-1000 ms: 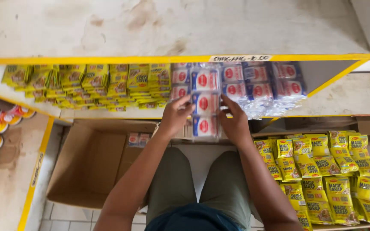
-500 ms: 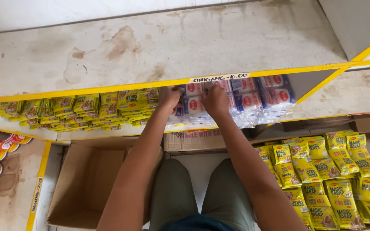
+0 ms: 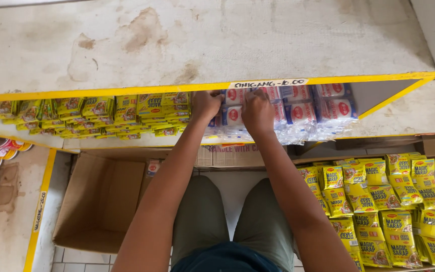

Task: Organizing and stocking seasoning packets onto store shelves from a box.

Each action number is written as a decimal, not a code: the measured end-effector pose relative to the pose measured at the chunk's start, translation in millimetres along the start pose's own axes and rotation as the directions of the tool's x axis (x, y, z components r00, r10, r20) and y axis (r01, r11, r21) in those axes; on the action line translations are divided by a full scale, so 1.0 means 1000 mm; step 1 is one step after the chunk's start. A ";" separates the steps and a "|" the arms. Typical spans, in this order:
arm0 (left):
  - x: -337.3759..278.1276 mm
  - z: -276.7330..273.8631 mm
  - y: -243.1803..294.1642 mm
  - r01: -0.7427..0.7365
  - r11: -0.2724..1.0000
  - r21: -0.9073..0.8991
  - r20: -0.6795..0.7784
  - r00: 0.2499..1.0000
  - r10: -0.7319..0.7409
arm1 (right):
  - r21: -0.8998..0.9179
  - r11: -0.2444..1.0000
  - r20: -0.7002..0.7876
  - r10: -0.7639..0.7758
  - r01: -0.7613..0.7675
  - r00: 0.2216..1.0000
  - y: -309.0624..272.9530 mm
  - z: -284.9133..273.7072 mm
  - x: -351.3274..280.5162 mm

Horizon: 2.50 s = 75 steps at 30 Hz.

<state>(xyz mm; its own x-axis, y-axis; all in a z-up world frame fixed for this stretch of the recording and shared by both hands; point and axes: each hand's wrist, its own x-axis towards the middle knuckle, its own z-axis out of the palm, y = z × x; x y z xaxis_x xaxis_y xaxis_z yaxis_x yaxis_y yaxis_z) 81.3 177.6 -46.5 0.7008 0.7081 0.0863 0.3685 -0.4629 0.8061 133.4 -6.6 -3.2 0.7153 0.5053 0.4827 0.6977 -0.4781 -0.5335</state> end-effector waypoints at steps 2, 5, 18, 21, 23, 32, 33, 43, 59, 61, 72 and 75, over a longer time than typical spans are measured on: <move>0.002 0.003 -0.006 -0.021 0.999 0.040 -0.011 1.000 0.021 | -0.030 1.000 0.005 -0.003 0.003 1.000 -0.001 0.004 0.000; 0.004 0.003 -0.010 -0.067 0.994 0.083 -0.019 0.997 0.068 | -0.071 0.997 0.015 -0.008 0.009 1.000 -0.005 0.006 0.000; -0.177 -0.109 -0.073 -0.094 0.807 -0.583 -0.113 0.993 0.035 | 0.114 0.992 0.162 -0.068 0.050 0.985 -0.114 -0.051 -0.056; -0.238 -0.126 -0.187 0.211 0.610 -0.764 -0.016 0.938 -0.345 | 0.323 0.945 0.278 -0.155 0.060 0.948 -0.155 -0.018 -0.089; -0.279 -0.137 -0.252 0.196 0.534 -0.822 -0.090 0.882 -0.463 | 0.371 0.928 0.410 -0.187 0.024 0.893 -0.183 0.018 -0.107; -0.354 -0.157 -0.416 0.253 0.293 -0.922 -0.107 0.559 -0.822 | 0.490 0.866 0.803 -0.406 -0.097 0.436 -0.261 0.256 -0.188; -0.354 -0.143 -0.437 0.216 0.282 -0.935 -0.123 0.548 -0.827 | 0.457 0.889 0.805 -0.412 -0.004 0.426 -0.267 0.281 -0.194; -0.282 -0.036 -0.563 0.374 0.178 -0.910 -0.072 0.280 -0.957 | 0.234 0.951 0.880 -0.296 0.204 0.372 -0.180 0.515 -0.225; -0.195 0.117 -0.704 0.052 0.122 -0.991 -0.097 0.346 -0.933 | -0.071 0.988 0.995 0.079 -0.137 0.055 -0.170 0.607 -0.229; -0.191 0.113 -0.705 -0.079 0.102 -0.992 -0.125 0.372 -0.920 | -0.208 0.973 0.977 0.212 -0.101 0.021 -0.159 0.624 -0.235; -0.212 0.060 -0.674 0.179 0.163 -0.970 -0.127 0.197 -0.972 | -0.001 0.927 0.984 -0.066 -0.375 -0.167 -0.030 0.703 -0.293; -0.223 0.075 -0.690 0.411 0.329 -0.850 -0.231 0.271 -0.935 | -0.137 0.956 0.981 0.093 -0.260 -0.172 -0.119 0.641 -0.262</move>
<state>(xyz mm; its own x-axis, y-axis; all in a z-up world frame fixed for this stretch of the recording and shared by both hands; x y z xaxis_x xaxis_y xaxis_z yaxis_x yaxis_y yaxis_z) -284.0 299.0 -666.0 -0.2958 0.7475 -0.5948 -0.1094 0.5921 0.7984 -162.2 378.7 -511.5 -0.0959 0.5730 -0.8139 0.4862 -0.6865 -0.5406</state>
